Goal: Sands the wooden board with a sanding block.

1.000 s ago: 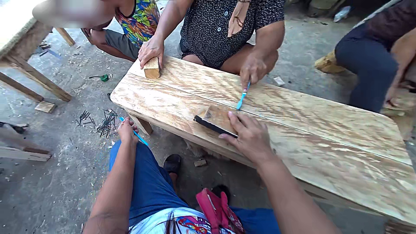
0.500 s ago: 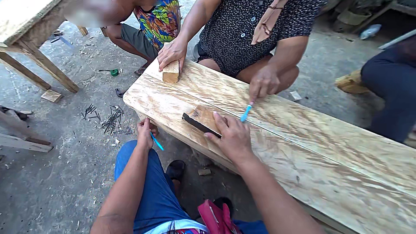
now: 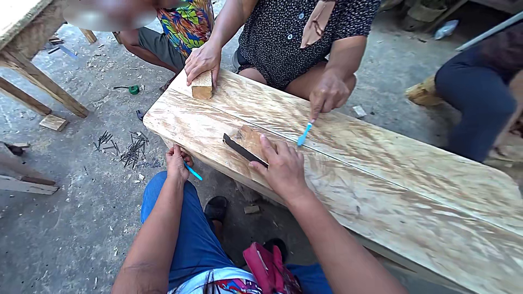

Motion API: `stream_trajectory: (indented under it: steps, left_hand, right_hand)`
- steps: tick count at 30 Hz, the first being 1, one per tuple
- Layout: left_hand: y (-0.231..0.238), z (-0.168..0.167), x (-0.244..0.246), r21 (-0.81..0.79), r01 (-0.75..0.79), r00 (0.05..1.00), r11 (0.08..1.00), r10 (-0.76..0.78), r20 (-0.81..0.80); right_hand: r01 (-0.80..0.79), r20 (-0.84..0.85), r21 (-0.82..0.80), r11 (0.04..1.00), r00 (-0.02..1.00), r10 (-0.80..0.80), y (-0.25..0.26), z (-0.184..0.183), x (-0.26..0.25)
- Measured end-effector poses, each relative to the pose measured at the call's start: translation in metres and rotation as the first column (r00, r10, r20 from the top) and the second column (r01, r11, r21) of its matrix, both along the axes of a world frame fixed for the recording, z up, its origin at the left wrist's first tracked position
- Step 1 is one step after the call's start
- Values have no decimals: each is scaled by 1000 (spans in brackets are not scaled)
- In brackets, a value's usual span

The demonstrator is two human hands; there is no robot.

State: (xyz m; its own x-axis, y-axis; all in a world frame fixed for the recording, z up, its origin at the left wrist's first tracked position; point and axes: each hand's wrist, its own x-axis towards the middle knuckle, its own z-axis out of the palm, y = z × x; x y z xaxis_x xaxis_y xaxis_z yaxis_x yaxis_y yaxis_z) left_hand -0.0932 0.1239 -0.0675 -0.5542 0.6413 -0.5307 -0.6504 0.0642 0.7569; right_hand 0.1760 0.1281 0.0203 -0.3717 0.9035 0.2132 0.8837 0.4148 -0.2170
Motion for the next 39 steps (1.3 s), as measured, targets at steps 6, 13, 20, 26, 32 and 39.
stream_trajectory:
  steps: [6, 13, 20, 26, 32, 39]
  left_hand:
    - [1, 2, 4, -22, -39, 999, 999, 39, 7]
    - [-1, 4, 4, -56, 11, 998, 998, -7, 62]
    - [-2, 3, 2, -73, 95, 994, 993, -90, 67]
    - [0, 6, 9, -49, 81, 993, 995, -77, 88]
    - [0, 10, 7, -63, 160, 983, 985, -153, 97]
    - [-1, 4, 2, -64, 242, 965, 968, -233, 122]
  right_hand:
    - [41, -5, -129, 991, 999, -42, 11, 15, -51]
    - [-40, 8, -14, 999, 999, 40, -7, 0, -15]
    - [-59, -23, 58, 997, 998, 61, -12, -3, -24]
    - [-96, -1, -178, 979, 995, 98, 25, 22, -133]
    - [-195, 43, -200, 960, 977, 207, 31, 24, -122]
    - [1, 9, -11, 1000, 1000, -1, -12, -2, 11]
